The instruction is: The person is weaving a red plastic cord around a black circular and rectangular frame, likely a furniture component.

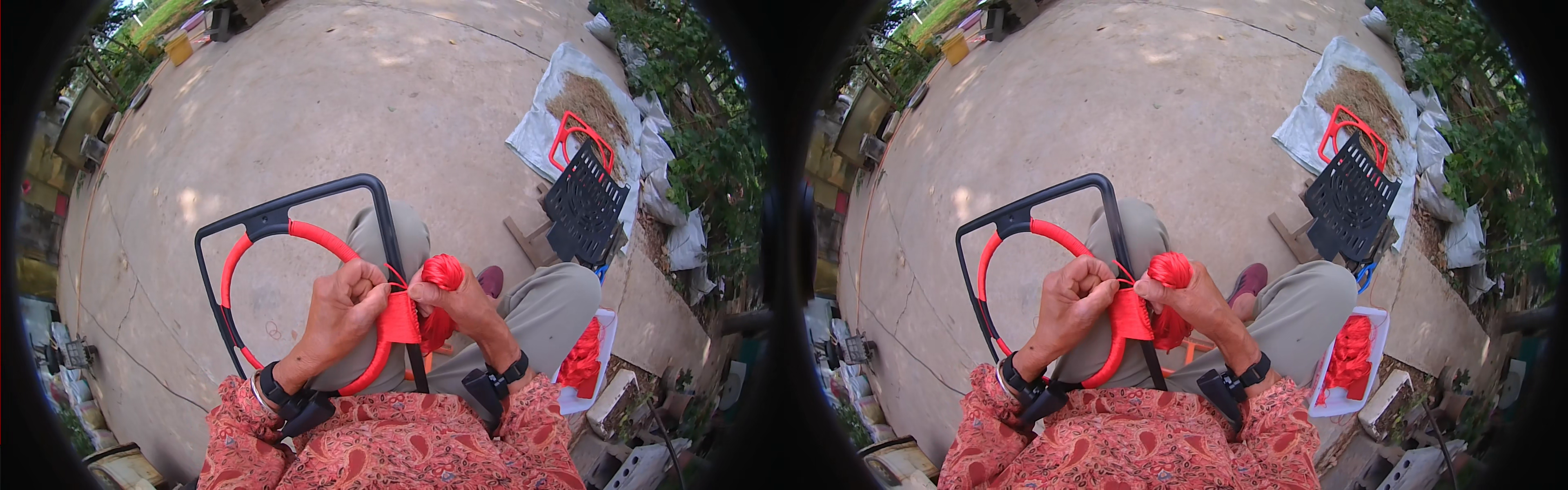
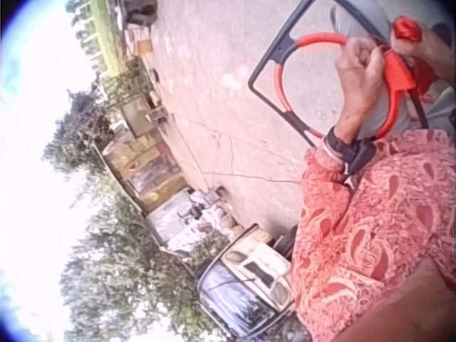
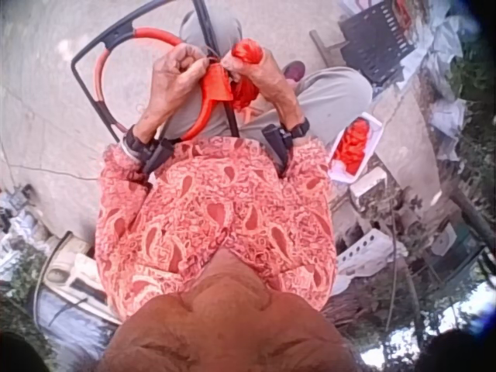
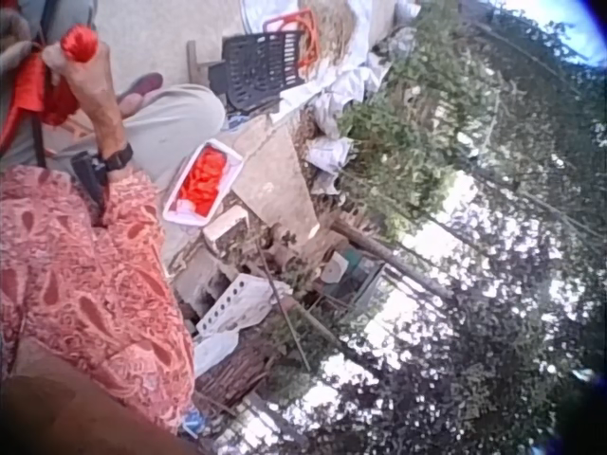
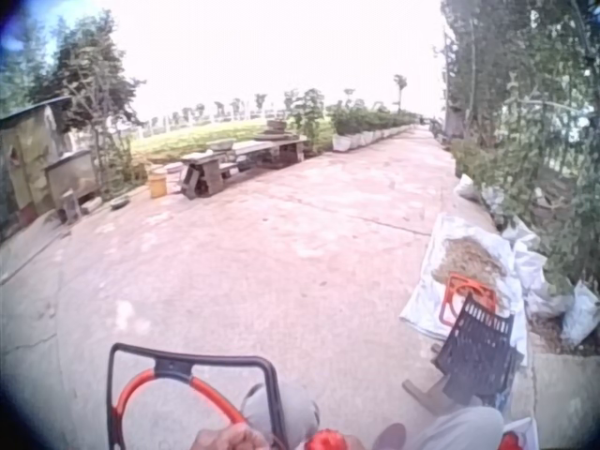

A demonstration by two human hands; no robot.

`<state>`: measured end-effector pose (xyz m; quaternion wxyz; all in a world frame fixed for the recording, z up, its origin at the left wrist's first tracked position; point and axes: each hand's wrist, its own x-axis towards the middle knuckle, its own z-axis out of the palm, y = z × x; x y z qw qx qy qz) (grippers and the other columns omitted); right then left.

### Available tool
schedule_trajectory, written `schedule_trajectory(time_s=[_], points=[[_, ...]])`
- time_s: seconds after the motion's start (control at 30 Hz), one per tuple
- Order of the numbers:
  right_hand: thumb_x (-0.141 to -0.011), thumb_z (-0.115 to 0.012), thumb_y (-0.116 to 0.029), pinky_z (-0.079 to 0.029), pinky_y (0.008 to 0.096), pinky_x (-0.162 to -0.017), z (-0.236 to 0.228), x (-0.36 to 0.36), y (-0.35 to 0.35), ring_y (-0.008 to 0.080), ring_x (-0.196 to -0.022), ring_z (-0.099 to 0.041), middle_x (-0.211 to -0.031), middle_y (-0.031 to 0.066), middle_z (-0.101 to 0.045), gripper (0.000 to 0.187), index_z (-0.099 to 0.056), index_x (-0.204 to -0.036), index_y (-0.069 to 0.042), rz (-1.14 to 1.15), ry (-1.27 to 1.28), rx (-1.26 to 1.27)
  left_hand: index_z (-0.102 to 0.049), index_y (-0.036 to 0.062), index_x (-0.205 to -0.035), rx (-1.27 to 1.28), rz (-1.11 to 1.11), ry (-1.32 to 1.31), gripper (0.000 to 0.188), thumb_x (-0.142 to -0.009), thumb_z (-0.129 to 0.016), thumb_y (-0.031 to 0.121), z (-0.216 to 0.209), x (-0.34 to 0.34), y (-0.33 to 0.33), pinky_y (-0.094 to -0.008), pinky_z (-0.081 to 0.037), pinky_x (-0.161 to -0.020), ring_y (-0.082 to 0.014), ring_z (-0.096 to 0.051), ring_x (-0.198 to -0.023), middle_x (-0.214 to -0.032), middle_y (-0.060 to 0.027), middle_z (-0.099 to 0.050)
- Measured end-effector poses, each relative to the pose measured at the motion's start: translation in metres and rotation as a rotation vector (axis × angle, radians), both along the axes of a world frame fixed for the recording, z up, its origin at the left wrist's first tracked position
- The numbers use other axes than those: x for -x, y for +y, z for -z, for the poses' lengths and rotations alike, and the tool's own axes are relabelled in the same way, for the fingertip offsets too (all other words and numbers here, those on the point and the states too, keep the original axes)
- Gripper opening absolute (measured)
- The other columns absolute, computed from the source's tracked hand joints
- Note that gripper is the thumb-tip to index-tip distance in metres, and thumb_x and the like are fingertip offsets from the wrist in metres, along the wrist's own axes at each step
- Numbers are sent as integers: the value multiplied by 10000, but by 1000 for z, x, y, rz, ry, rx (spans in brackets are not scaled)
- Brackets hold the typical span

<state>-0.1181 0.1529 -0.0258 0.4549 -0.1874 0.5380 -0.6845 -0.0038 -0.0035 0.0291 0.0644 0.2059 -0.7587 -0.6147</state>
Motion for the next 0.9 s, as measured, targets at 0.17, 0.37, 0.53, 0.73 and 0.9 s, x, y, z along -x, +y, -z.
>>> schedule_trajectory(time_s=[0.17,0.37,0.53,0.73,0.9], points=[[-856,-698,-203,-438,227,-564,-3,2,-4,55,-583,-522,-611,-22,-563,196,-627,-768,-43,-18,19,-36,-562,12,-860,12,-25,41,30,-860,-592,16,5,-3,-1,-189,-280,-456,3,-388,-508,-591,68,-477],[-818,-672,-115,-429,241,-548,-2,5,-11,91,-558,-523,-606,9,-558,114,-617,-766,-30,5,-22,-3,-573,-3,-907,-208,-322,134,41,-898,-578,37,11,-18,5,-193,-406,-454,-60,-527,-510,-675,-5,-581],[-827,-682,-138,-431,240,-566,-9,5,-1,86,-576,-525,-613,7,-561,140,-617,-770,-29,30,10,-3,-598,-30,-1023,-241,-235,-8,157,-898,-607,64,5,-32,11,-196,-469,-498,-112,-630,-597,-775,-72,-660],[-878,-670,-184,-431,230,-587,10,-8,-7,63,-597,-518,-635,-10,-565,179,-621,-798,-31,-12,0,107,-590,-96,-1013,-389,-195,44,202,-864,-627,34,18,-41,7,-273,-551,-564,-184,-666,-640,-800,-138,-672],[-884,-662,-191,-418,234,-579,6,-9,0,66,-591,-505,-625,-12,-544,186,-608,-792,-40,5,26,144,-637,-60,-994,-728,-193,-36,231,-828,-681,95,2,-26,27,-317,-562,-718,-210,-675,-769,-885,-139,-688]])
